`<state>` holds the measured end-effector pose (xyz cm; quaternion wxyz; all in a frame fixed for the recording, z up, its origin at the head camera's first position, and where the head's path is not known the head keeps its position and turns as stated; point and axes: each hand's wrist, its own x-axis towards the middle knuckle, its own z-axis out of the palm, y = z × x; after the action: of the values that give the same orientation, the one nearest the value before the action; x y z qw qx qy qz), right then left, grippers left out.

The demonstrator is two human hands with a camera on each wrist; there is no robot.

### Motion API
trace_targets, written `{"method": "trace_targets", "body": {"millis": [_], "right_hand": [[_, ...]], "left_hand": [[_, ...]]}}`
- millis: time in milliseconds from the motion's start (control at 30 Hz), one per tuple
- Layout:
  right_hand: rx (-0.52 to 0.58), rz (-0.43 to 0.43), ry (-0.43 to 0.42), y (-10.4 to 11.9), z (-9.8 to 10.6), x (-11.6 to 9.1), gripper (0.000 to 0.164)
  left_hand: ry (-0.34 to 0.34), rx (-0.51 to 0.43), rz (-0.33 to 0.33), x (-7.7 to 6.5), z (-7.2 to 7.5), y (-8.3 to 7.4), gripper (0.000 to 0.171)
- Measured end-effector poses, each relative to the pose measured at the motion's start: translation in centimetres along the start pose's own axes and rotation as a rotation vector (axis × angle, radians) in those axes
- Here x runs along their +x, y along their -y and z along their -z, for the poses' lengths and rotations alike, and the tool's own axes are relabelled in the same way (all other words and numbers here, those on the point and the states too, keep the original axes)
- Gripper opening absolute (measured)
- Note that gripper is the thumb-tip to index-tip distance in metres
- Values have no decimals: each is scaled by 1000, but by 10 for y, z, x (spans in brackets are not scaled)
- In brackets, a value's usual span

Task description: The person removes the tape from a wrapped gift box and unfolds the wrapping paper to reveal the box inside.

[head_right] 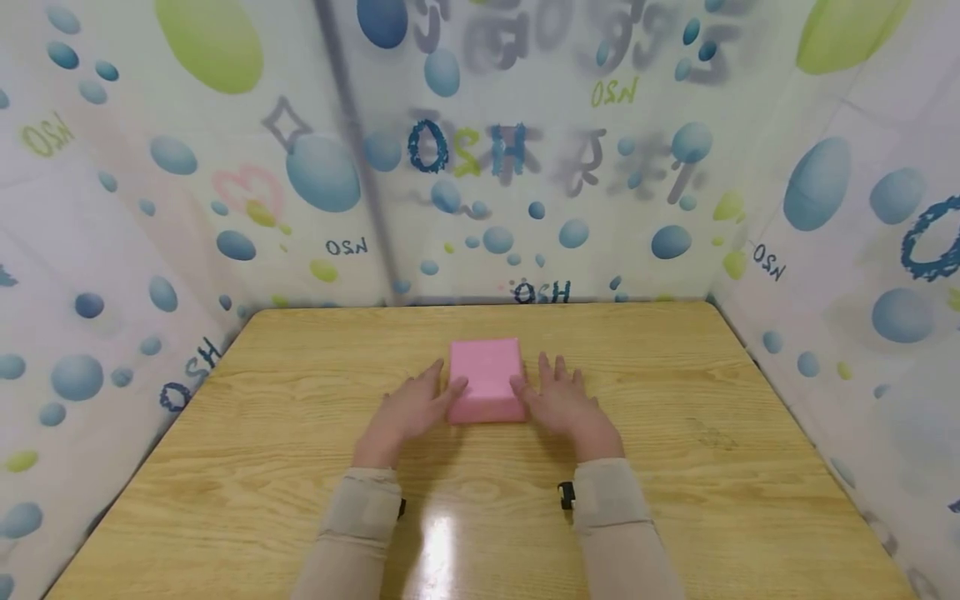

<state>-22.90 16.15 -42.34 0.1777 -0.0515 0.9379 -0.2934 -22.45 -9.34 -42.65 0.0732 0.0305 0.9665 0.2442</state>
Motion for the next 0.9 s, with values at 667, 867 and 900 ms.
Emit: {"method": "trace_targets", "body": {"millis": [667,867,900], "right_hand": [[31,55,177,2,2,7,80],[98,75,172,7,-2,-1,77],[113,85,175,9,-3,-2,76]], "left_hand": [[308,-104,-27,13,16,2,83],[326,-134,-9,6,19,0,81],[326,-140,-5,5,19,0,80]]}}
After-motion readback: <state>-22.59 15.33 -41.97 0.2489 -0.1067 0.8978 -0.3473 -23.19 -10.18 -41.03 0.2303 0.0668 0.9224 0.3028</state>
